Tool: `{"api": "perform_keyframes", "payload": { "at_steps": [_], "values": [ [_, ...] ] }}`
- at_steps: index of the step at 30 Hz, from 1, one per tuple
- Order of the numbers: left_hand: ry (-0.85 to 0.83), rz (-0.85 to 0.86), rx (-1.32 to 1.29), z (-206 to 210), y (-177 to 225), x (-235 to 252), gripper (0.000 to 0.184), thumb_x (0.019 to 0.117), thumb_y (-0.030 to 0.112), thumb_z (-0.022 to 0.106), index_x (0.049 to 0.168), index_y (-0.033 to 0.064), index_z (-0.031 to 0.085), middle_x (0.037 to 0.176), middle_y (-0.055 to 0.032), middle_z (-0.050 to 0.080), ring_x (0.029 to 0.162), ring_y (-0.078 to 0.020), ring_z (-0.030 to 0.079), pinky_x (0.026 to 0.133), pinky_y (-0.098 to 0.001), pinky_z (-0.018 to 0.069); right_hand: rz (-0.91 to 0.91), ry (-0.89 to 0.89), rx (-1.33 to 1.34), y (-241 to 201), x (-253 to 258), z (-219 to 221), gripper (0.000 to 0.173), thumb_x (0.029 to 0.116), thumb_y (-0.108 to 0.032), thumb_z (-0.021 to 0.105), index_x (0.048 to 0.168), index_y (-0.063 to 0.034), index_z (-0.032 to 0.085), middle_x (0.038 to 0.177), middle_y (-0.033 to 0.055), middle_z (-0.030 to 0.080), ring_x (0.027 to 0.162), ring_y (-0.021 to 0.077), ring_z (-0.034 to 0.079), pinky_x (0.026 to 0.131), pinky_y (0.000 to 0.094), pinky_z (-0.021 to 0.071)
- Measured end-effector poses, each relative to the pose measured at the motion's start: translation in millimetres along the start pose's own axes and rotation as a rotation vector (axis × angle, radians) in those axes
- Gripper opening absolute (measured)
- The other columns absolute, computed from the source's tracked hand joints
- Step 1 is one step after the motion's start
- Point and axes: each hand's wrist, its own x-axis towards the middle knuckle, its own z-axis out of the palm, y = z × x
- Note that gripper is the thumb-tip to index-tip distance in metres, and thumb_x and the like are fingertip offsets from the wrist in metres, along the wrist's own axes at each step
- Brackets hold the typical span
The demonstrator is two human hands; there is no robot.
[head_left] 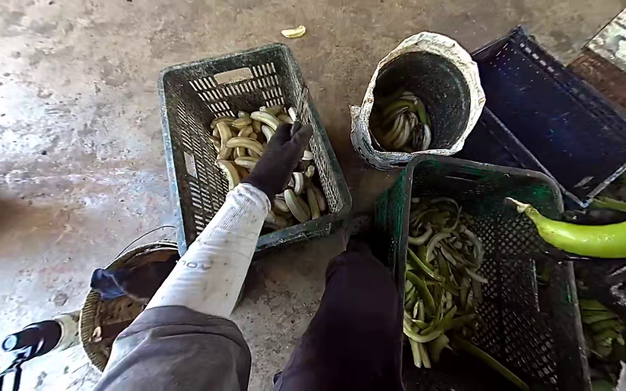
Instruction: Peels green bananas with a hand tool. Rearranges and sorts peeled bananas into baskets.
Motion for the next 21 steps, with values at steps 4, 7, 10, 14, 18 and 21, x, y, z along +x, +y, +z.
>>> {"api": "perform_keyframes", "payload": {
  "at_steps": [4, 7, 10, 14, 18, 21],
  "values": [
    [-0.017, -0.219, 0.445, -12.7, -36.9, 14.4, 0.052, 0.1033, 0.046, 0.057, 0.122, -0.0029, 0.055, 0.095, -0.0194, 0.062, 0.076, -0.0301, 0.062, 0.071, -0.051, 0.0543, 0.041, 0.007, -0.071, 4.7, -22.4, -62.1, 0.069, 0.0922, -0.042, 0.072, 0.149, -0.0159, 0.042, 0.131, 0.0061, 0.063, 0.116, 0.0224, 0.065, 0.096, 0.0416, 0.0572],
    [-0.033, -0.288, 0.428, -12.7, -46.0, 9.5, 0.043, 0.1045, 0.038, 0.058, 0.122, -0.0017, 0.057, 0.095, -0.0172, 0.063, 0.075, -0.0255, 0.063, 0.073, -0.0446, 0.0545, 0.062, 0.094, -0.039, 11.4, -46.6, -66.3, 0.05, 0.1002, -0.029, 0.058, 0.143, -0.009, 0.042, 0.124, 0.0078, 0.067, 0.114, 0.024, 0.067, 0.097, 0.0424, 0.0573],
    [-0.112, -0.217, 0.085, -6.3, -33.6, -13.6, 0.031, 0.1067, 0.034, 0.054, 0.122, 0.0077, 0.056, 0.087, -0.0068, 0.065, 0.064, -0.0127, 0.062, 0.055, -0.0279, 0.052, 0.066, 0.167, -0.055, 16.8, -65.0, -43.1, 0.035, 0.1086, -0.035, 0.038, 0.132, -0.014, 0.053, 0.115, -0.0011, 0.07, 0.107, 0.014, 0.07, 0.092, 0.035, 0.0594],
    [-0.212, -0.212, 0.032, -9.4, 8.8, -83.6, 0.028, 0.1038, 0.037, 0.059, 0.107, 0.0098, 0.065, 0.061, -0.005, 0.055, 0.037, -0.0138, 0.046, 0.033, -0.0304, 0.0438, 0.158, 0.189, 0.021, 32.3, -68.9, -20.9, 0.03, 0.1067, -0.025, 0.039, 0.13, -0.0115, 0.052, 0.117, 0.0021, 0.069, 0.11, 0.015, 0.068, 0.098, 0.0354, 0.0564],
    [-0.094, -0.102, 0.149, -28.2, -14.0, -144.8, 0.029, 0.1016, 0.038, 0.059, 0.095, 0.0107, 0.067, 0.056, -0.0035, 0.054, 0.04, -0.0162, 0.054, 0.039, -0.0352, 0.0524, 0.261, 0.458, -0.038, 34.3, -67.3, 26.0, 0.028, 0.1073, -0.018, 0.032, 0.108, -0.0085, 0.057, 0.098, 0.0042, 0.07, 0.096, 0.0138, 0.069, 0.092, 0.0312, 0.0574],
    [-0.088, 0.04, 0.488, -40.8, -41.6, -151.4, 0.033, 0.1003, 0.04, 0.055, 0.11, 0.0156, 0.074, 0.096, 0.0018, 0.072, 0.089, -0.0093, 0.066, 0.09, -0.0424, 0.0499, 0.2, 0.041, 0.056, 58.3, -77.3, -41.6, 0.034, 0.1079, -0.025, 0.036, 0.126, -0.0061, 0.057, 0.123, 0.0072, 0.069, 0.118, 0.0179, 0.065, 0.104, 0.0388, 0.0526]
  ]
}}
